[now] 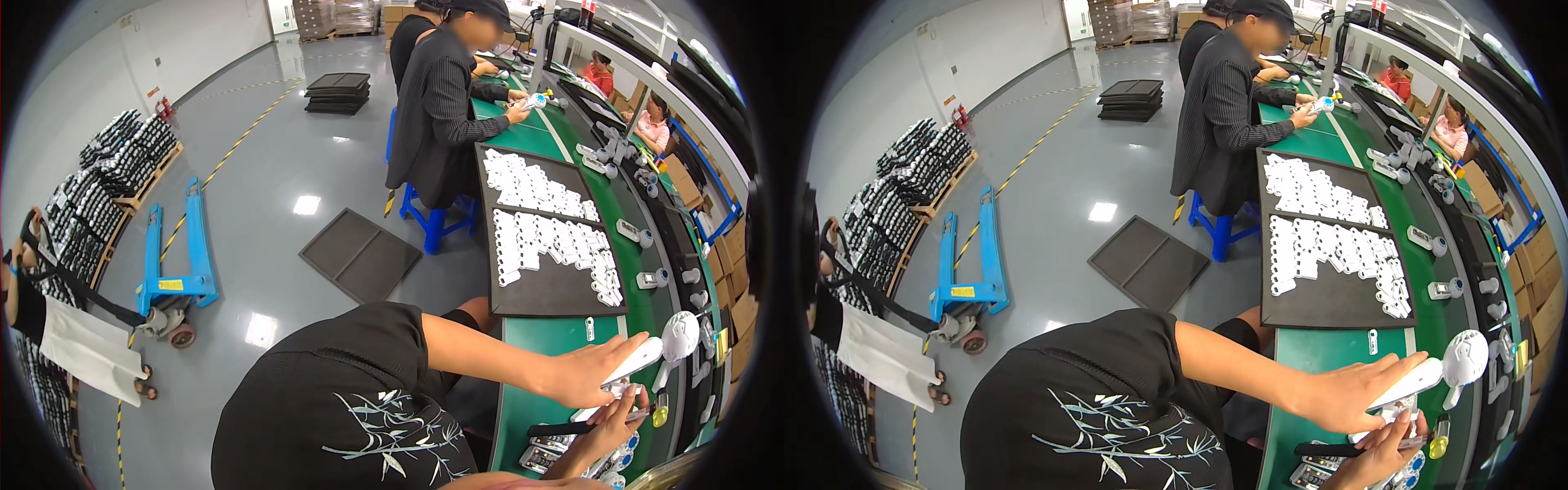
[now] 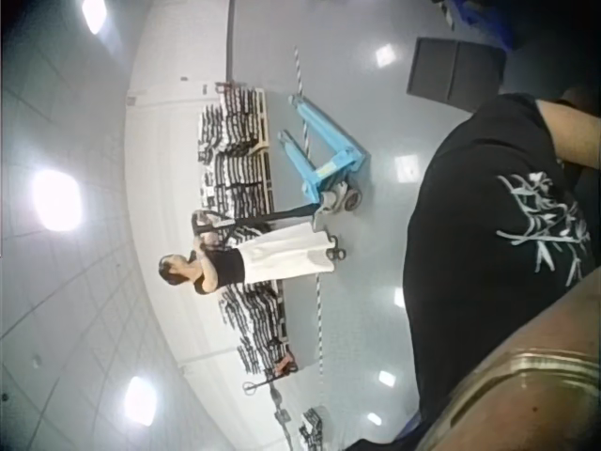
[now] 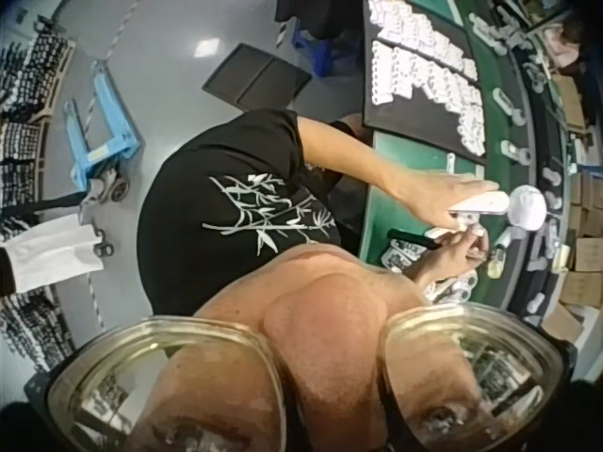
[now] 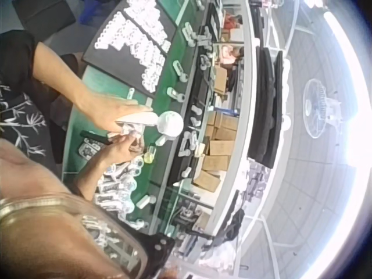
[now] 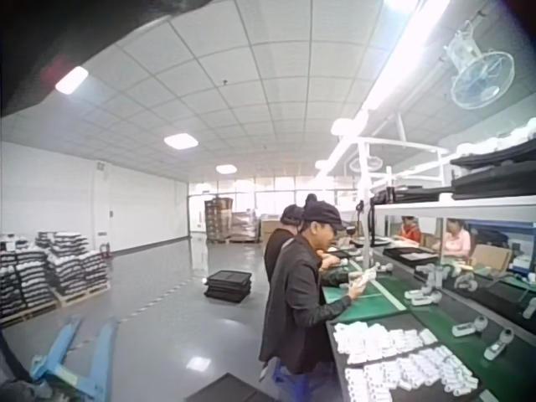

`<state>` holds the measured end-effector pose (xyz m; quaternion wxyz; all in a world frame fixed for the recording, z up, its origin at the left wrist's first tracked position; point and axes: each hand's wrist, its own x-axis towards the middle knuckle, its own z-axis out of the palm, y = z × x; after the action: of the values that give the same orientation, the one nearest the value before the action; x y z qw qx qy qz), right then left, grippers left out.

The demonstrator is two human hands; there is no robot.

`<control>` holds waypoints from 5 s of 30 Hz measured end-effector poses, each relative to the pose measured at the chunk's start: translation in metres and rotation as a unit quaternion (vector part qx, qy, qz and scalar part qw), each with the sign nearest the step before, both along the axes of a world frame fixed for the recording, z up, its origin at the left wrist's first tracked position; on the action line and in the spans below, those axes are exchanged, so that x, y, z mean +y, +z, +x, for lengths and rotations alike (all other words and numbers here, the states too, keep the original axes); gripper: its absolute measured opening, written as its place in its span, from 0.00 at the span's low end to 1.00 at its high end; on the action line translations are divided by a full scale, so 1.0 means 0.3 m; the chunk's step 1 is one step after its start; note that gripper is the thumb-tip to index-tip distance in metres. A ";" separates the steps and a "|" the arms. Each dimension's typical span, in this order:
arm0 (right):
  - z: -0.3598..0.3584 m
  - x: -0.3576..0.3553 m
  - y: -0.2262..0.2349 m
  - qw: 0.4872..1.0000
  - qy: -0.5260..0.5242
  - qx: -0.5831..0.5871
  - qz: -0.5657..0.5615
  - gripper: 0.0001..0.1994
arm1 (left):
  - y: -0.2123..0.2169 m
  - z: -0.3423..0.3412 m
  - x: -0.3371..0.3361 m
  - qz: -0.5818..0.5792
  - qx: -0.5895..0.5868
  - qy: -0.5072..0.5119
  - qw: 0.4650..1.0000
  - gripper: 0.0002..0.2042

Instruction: The person assembles portable fans by fitting plastic covers onto the fan bodies by hand and tapping them into place with a mallet.

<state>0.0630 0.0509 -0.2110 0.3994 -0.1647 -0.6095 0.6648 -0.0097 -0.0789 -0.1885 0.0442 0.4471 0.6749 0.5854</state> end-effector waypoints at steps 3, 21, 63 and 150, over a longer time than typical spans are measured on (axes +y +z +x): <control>0.004 -0.005 0.001 1.000 0.001 0.004 0.006 0.15 | -0.009 0.008 0.009 -0.025 0.013 -0.004 1.000 0.43; -0.012 -0.068 0.006 0.999 -0.016 -0.030 0.005 0.17 | -0.026 0.014 0.009 -0.054 0.010 0.005 0.998 0.34; 0.166 -0.065 0.075 0.976 0.195 0.069 0.062 0.11 | -0.030 -0.117 -0.117 0.082 -0.380 -0.184 0.903 0.29; 0.342 0.489 0.233 0.936 0.054 -0.330 -0.114 0.18 | -0.293 -0.852 0.792 -0.246 -0.041 -0.033 0.968 0.24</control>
<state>0.1657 0.1975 -0.1411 0.1183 -0.3857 -0.6352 0.6586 -0.2654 0.1587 -0.2765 0.1995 0.4200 0.7807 0.4175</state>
